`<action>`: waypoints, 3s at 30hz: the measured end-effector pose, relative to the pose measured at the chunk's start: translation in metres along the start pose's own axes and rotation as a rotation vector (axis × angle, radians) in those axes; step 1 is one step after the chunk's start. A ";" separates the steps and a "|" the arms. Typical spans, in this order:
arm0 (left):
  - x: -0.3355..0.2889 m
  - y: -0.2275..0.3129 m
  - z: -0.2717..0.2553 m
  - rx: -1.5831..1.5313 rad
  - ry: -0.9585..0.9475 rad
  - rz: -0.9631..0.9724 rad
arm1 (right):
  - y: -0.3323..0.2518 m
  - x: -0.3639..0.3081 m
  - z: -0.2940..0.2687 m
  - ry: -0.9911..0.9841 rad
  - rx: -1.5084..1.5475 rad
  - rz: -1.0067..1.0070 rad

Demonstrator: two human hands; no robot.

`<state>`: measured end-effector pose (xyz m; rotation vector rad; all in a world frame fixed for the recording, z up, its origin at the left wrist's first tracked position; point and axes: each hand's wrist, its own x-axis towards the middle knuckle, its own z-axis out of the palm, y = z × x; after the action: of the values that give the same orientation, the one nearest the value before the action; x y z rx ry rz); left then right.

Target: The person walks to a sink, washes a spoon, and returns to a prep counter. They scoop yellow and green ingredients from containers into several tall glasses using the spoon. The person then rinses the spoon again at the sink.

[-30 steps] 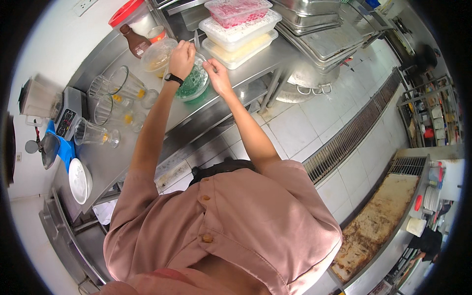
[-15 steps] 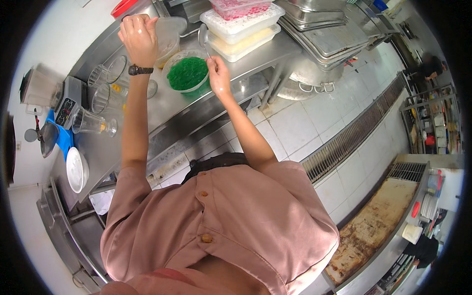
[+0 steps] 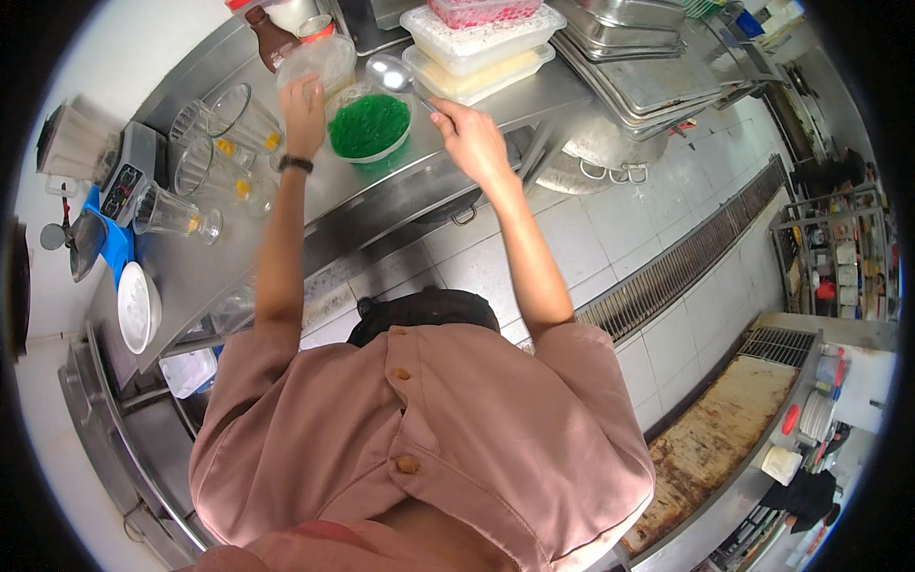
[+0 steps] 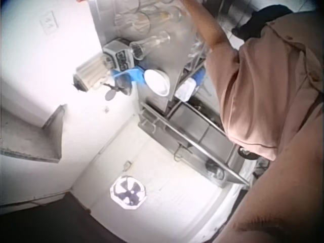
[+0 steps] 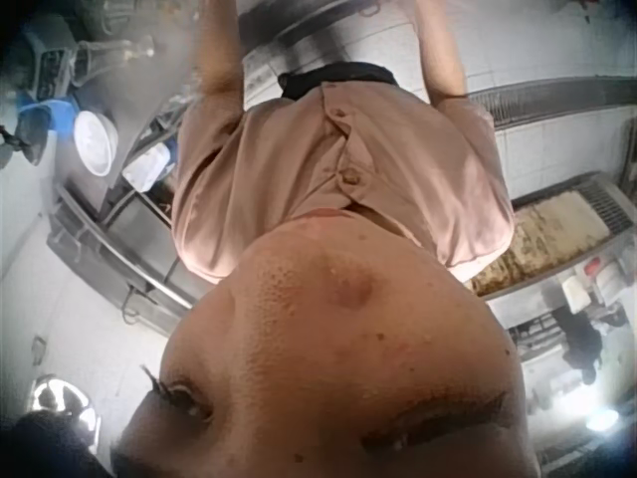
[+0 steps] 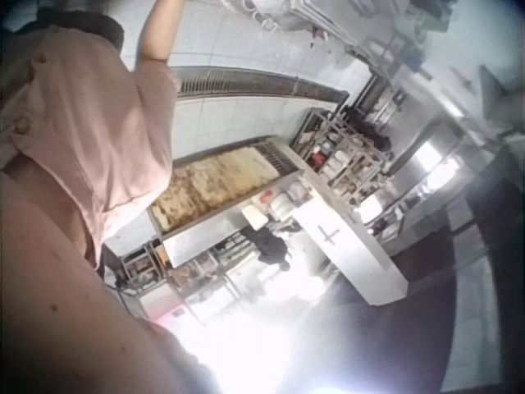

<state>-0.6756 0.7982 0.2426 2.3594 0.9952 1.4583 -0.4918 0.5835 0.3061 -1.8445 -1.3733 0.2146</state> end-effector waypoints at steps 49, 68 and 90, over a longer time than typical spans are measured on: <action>-0.078 0.071 -0.017 -0.766 0.325 -0.790 | -0.031 0.037 0.032 -0.827 0.251 0.089; -0.084 0.064 -0.008 -0.818 0.406 -0.705 | -0.076 0.099 -0.028 -0.797 0.108 -0.006; -0.085 0.063 -0.009 -0.784 0.380 -0.702 | -0.064 0.109 -0.033 -0.742 0.011 -0.045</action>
<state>-0.6796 0.6953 0.2164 1.0692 0.9375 1.5938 -0.4768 0.6668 0.4061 -1.7910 -1.8851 0.9531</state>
